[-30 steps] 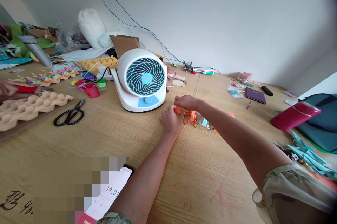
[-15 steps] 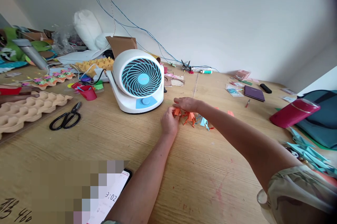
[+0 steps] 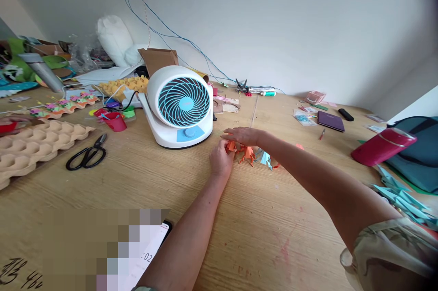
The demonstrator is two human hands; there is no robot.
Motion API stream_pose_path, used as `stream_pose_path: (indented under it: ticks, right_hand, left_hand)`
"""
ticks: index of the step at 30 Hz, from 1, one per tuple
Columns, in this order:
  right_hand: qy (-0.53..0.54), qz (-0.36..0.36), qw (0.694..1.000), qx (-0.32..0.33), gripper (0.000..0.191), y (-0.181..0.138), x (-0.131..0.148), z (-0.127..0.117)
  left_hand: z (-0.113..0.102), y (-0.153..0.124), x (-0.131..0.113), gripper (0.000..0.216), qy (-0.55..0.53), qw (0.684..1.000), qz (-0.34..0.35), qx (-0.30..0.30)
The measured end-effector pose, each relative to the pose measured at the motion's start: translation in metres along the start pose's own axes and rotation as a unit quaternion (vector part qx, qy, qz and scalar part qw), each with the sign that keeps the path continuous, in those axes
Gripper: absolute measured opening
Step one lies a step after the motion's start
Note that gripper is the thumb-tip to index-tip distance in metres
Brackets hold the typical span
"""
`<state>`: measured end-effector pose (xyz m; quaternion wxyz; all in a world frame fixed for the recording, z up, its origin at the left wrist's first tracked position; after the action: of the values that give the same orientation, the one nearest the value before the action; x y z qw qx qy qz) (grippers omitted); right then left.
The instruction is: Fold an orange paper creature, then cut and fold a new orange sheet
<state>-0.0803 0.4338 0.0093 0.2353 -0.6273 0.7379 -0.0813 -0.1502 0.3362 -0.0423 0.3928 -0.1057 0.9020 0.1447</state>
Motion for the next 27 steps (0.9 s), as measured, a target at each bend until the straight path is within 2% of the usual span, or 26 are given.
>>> stream_pose_path:
  ticks: [7,11,14,17,21,25,27]
  right_hand:
    - [0.047,0.065,0.994,-0.069,0.075,-0.036,-0.021,0.003]
    - [0.089,0.117,0.982,-0.115,0.066,-0.072,-0.017,0.006]
    - [0.123,0.147,0.971,-0.143,0.060,-0.107,-0.004,0.014]
    - [0.162,0.167,0.958,-0.165,0.055,-0.147,0.020,0.026]
    - [0.213,0.185,0.940,-0.191,0.049,-0.201,0.069,0.038]
    - [0.257,0.202,0.922,-0.206,0.049,-0.244,0.129,0.043]
    - [0.319,0.220,0.895,-0.222,0.046,-0.261,0.157,0.048]
  left_hand:
    - [0.001,0.000,0.000,0.037,0.004,1.000,0.024,-0.011]
    - [0.000,-0.003,0.000,0.041,0.010,0.999,0.039,-0.019]
    - [-0.002,-0.004,0.001,0.049,0.015,0.999,0.045,-0.023]
    - [-0.007,-0.006,0.003,0.057,0.018,0.999,0.038,-0.027]
    - [-0.015,-0.010,0.007,0.056,0.022,0.999,0.003,-0.032]
    - [-0.014,-0.015,0.012,0.053,0.029,0.999,-0.027,0.005]
    - [-0.011,-0.017,0.012,0.051,0.031,0.999,-0.029,0.032]
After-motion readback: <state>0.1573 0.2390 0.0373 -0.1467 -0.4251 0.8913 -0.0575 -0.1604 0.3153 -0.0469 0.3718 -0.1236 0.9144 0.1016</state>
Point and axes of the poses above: each hand's wrist, its own y-axis towards the middle knuckle, its own z-axis out of the palm, x = y × z, the point moved 5 cm from there along y, towards the middle knuckle, and after that the axes turned 15 degrees about x, right-handed, at the moved point
